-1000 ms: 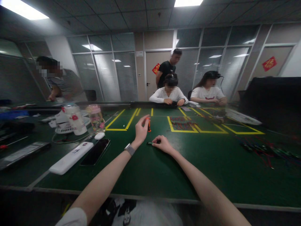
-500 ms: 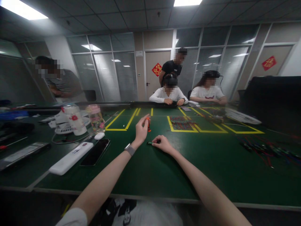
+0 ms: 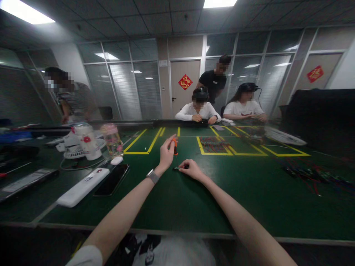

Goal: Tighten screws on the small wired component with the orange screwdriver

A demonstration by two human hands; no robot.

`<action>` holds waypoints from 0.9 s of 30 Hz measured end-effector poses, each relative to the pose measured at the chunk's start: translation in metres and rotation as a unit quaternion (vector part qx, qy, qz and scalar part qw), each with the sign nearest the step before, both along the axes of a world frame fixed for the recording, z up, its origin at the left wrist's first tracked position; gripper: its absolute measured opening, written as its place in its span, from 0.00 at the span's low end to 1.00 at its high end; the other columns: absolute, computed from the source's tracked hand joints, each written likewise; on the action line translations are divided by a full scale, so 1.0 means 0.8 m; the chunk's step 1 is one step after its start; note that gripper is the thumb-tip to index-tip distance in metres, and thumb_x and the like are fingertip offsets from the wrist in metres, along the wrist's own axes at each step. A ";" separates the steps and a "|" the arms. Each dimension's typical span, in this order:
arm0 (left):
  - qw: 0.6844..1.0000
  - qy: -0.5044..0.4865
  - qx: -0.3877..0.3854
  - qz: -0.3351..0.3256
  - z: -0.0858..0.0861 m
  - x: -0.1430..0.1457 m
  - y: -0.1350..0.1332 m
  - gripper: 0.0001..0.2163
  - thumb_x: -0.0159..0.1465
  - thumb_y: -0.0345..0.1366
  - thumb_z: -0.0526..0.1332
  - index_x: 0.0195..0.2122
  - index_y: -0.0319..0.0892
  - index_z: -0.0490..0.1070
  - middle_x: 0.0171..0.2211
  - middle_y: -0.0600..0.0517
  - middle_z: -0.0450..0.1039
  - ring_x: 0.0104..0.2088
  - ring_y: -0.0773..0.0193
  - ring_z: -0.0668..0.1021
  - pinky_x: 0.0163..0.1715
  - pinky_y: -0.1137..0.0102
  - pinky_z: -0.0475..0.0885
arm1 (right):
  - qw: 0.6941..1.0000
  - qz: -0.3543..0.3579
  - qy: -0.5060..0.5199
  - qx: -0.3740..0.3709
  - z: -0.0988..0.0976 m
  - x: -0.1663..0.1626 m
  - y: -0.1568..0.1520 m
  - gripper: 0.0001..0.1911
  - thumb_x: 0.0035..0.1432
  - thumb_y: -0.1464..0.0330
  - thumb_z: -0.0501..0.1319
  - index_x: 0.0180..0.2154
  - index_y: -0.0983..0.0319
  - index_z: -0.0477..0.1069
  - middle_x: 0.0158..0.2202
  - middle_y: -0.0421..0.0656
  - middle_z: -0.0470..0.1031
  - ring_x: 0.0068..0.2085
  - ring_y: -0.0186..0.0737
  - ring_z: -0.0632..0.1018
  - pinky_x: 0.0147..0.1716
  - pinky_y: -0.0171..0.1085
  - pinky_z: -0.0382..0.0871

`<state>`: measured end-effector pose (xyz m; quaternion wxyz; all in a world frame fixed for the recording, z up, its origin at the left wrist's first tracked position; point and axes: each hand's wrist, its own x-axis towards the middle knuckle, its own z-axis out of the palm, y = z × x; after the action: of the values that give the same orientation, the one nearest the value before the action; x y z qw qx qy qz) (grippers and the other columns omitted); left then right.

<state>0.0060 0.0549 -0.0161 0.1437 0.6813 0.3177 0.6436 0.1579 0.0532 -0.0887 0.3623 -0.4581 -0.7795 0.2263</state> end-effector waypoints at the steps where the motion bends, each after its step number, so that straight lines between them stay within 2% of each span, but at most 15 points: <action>1: 1.000 -0.001 0.001 0.006 -0.001 0.001 0.000 0.14 0.66 0.32 0.51 0.52 0.43 0.69 0.41 0.49 0.72 0.41 0.65 0.75 0.44 0.69 0.68 | 1.000 -0.002 -0.002 0.001 0.000 0.000 0.000 0.08 0.47 0.68 0.65 0.31 0.64 0.78 0.28 0.43 0.76 0.33 0.40 0.75 0.37 0.37 0.67; 5: 0.999 0.010 0.014 0.052 0.001 0.001 -0.003 0.11 0.63 0.35 0.58 0.45 0.43 0.73 0.37 0.50 0.69 0.36 0.66 0.72 0.39 0.72 0.68 | 1.000 -0.007 -0.001 0.003 -0.001 0.000 0.000 0.08 0.46 0.67 0.65 0.31 0.64 0.78 0.29 0.43 0.76 0.34 0.40 0.75 0.38 0.37 0.67; 8: 0.998 0.015 0.005 0.053 0.002 -0.001 -0.004 0.11 0.66 0.35 0.54 0.46 0.43 0.73 0.38 0.49 0.67 0.38 0.66 0.72 0.40 0.72 0.68 | 1.000 -0.004 0.002 0.003 0.000 0.000 0.000 0.08 0.47 0.67 0.65 0.31 0.64 0.78 0.29 0.43 0.76 0.34 0.40 0.75 0.37 0.37 0.67; 11: 1.000 0.021 -0.003 0.022 0.001 -0.002 -0.002 0.15 0.68 0.32 0.48 0.51 0.44 0.69 0.43 0.48 0.69 0.44 0.64 0.72 0.46 0.69 0.66 | 1.000 0.000 0.001 0.003 0.001 0.000 -0.001 0.08 0.47 0.68 0.65 0.31 0.64 0.78 0.28 0.43 0.76 0.33 0.40 0.75 0.37 0.37 0.67; 13: 1.000 0.021 -0.007 0.007 0.000 -0.001 0.000 0.16 0.68 0.32 0.47 0.54 0.44 0.67 0.43 0.48 0.70 0.44 0.64 0.73 0.47 0.69 0.67 | 1.000 0.001 0.001 0.001 0.001 0.000 -0.001 0.08 0.47 0.68 0.65 0.31 0.64 0.78 0.28 0.43 0.76 0.33 0.40 0.75 0.37 0.37 0.67; 17: 0.999 0.020 0.003 0.026 0.000 0.000 -0.001 0.13 0.65 0.35 0.55 0.50 0.44 0.70 0.38 0.49 0.69 0.36 0.66 0.73 0.40 0.71 0.69 | 1.000 -0.007 0.001 0.005 -0.002 0.001 0.001 0.07 0.46 0.68 0.65 0.31 0.64 0.78 0.29 0.43 0.75 0.34 0.40 0.74 0.37 0.37 0.67; 20: 0.998 0.021 0.011 0.056 0.002 0.001 -0.005 0.11 0.62 0.37 0.59 0.45 0.44 0.73 0.37 0.50 0.65 0.35 0.66 0.72 0.39 0.71 0.69 | 1.000 -0.009 0.002 0.008 -0.002 0.000 0.001 0.07 0.46 0.68 0.65 0.30 0.64 0.78 0.29 0.43 0.75 0.34 0.41 0.74 0.37 0.38 0.67; 25: 0.999 0.021 0.008 0.023 0.001 0.000 -0.004 0.15 0.68 0.33 0.48 0.51 0.45 0.70 0.44 0.48 0.68 0.45 0.64 0.72 0.48 0.69 0.67 | 1.000 -0.006 0.006 -0.001 0.001 -0.001 -0.002 0.07 0.46 0.68 0.65 0.30 0.63 0.78 0.28 0.43 0.76 0.33 0.40 0.74 0.37 0.37 0.67; 27: 1.000 0.022 0.009 0.012 0.000 0.000 -0.001 0.16 0.68 0.31 0.47 0.53 0.44 0.67 0.46 0.48 0.70 0.48 0.63 0.72 0.50 0.67 0.66 | 1.000 -0.006 0.005 -0.003 0.002 -0.001 -0.002 0.07 0.46 0.68 0.65 0.30 0.64 0.78 0.29 0.43 0.76 0.33 0.40 0.74 0.37 0.37 0.67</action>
<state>0.0062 0.0541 -0.0161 0.1231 0.6931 0.3230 0.6326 0.1575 0.0517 -0.0875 0.3662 -0.4622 -0.7746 0.2285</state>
